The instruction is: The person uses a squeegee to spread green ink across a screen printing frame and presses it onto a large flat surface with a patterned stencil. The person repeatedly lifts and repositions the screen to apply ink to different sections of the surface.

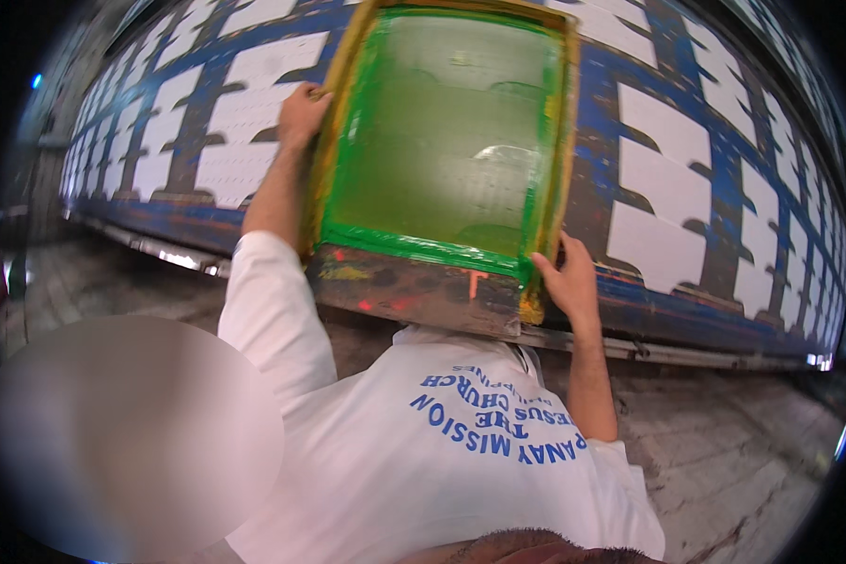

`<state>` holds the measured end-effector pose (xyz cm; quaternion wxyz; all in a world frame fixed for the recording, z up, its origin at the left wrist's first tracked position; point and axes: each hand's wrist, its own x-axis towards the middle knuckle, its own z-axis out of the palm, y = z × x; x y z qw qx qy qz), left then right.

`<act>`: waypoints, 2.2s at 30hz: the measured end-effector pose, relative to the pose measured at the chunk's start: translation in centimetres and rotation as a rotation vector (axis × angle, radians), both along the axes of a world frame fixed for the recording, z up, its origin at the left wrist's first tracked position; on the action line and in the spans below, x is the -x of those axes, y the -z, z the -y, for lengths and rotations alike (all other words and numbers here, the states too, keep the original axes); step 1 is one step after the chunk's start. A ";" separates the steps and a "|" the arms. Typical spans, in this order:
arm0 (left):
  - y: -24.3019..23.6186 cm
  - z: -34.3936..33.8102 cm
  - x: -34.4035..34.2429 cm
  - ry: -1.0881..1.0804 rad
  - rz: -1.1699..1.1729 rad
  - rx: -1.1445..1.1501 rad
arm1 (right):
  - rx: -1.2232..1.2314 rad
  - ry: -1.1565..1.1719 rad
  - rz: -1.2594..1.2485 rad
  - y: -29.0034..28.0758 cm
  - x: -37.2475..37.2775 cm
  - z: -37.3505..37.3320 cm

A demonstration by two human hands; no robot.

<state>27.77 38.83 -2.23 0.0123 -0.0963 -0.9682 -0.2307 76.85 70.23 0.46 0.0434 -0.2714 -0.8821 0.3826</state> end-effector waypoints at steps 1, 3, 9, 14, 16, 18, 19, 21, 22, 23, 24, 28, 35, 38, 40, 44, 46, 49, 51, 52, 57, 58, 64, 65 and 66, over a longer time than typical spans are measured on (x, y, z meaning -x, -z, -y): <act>0.2 0.1 0.3 0.038 -0.016 -0.019 | -0.028 -0.008 -0.020 0.1 0.1 0.3; 0.5 0.3 0.6 0.067 -0.034 -0.046 | -0.024 0.047 0.035 0.1 0.4 0.4; 0.8 0.9 1.0 0.076 -0.039 -0.053 | -0.079 0.062 0.026 -1.1 1.3 0.4; 1.8 2.1 2.6 0.106 -0.011 -0.057 | -0.104 0.059 -0.106 -2.8 0.8 0.5; 1.6 2.0 3.2 0.137 0.047 -0.120 | -0.125 0.046 -0.166 -3.5 0.4 0.0; 0.9 0.8 2.9 0.119 0.131 -0.166 | -0.146 0.072 -0.146 -4.2 -0.3 -1.9; 0.4 -0.5 2.6 0.189 0.139 -0.237 | -0.159 0.077 -0.153 -4.3 -0.8 -3.1; -0.4 -3.9 0.6 0.199 0.195 -0.317 | -0.209 0.108 -0.136 -4.5 -2.6 -6.8; -0.8 -6.2 -0.8 0.214 0.183 -0.333 | -0.225 0.121 -0.119 -4.5 -3.7 -9.0; -1.2 -8.6 -2.3 0.238 0.181 -0.346 | -0.244 0.132 -0.109 -4.4 -4.9 -11.1; -1.8 -11.0 -3.8 0.256 0.171 -0.348 | -0.221 0.153 -0.098 -4.2 -6.4 -13.2; -2.9 -20.7 -10.9 0.265 0.134 -0.330 | -0.178 0.198 -0.117 -3.6 -12.4 -22.0; -0.9 -31.9 -21.5 0.257 0.136 -0.486 | -0.091 0.264 -0.065 -1.9 -22.3 -32.0; -0.1 -34.2 -24.6 0.233 0.146 -0.513 | -0.132 0.243 -0.077 -1.2 -25.1 -34.5; 0.1 -34.8 -26.0 0.226 0.084 -0.441 | -0.098 0.240 -0.063 -1.0 -26.5 -35.3; -0.1 -35.4 -26.9 0.217 -0.014 -0.311 | -0.043 0.222 -0.062 -0.6 -27.4 -35.7; 0.0 -35.5 -27.0 0.190 -0.041 -0.267 | -0.027 0.213 -0.073 -0.2 -27.4 -35.8; 0.6 -36.3 -27.3 0.167 -0.005 -0.205 | 0.068 0.220 -0.071 0.3 -27.5 -35.8; 0.8 -36.6 -27.5 0.150 0.012 -0.157 | 0.141 0.234 -0.029 0.5 -27.7 -35.5; 0.8 -36.8 -27.5 0.142 0.034 -0.126 | 0.065 0.253 -0.070 0.5 -27.7 -35.2; 0.4 -37.5 -27.9 0.119 0.002 -0.072 | -0.216 0.264 -0.312 -1.3 -27.2 -30.8; 0.3 -37.5 -28.0 0.110 0.019 -0.060 | -0.165 0.153 -0.335 -2.1 -27.1 -29.5; 0.6 -37.4 -27.8 0.167 0.038 -0.101 | 0.094 -0.636 -0.240 -5.1 -24.7 -20.9; 0.8 -37.3 -27.5 0.180 0.027 -0.116 | 0.051 -0.630 -0.187 -5.3 -24.3 -20.0; 1.1 -37.3 -27.3 0.170 0.013 -0.106 | -0.010 -0.631 -0.136 -5.4 -23.9 -19.3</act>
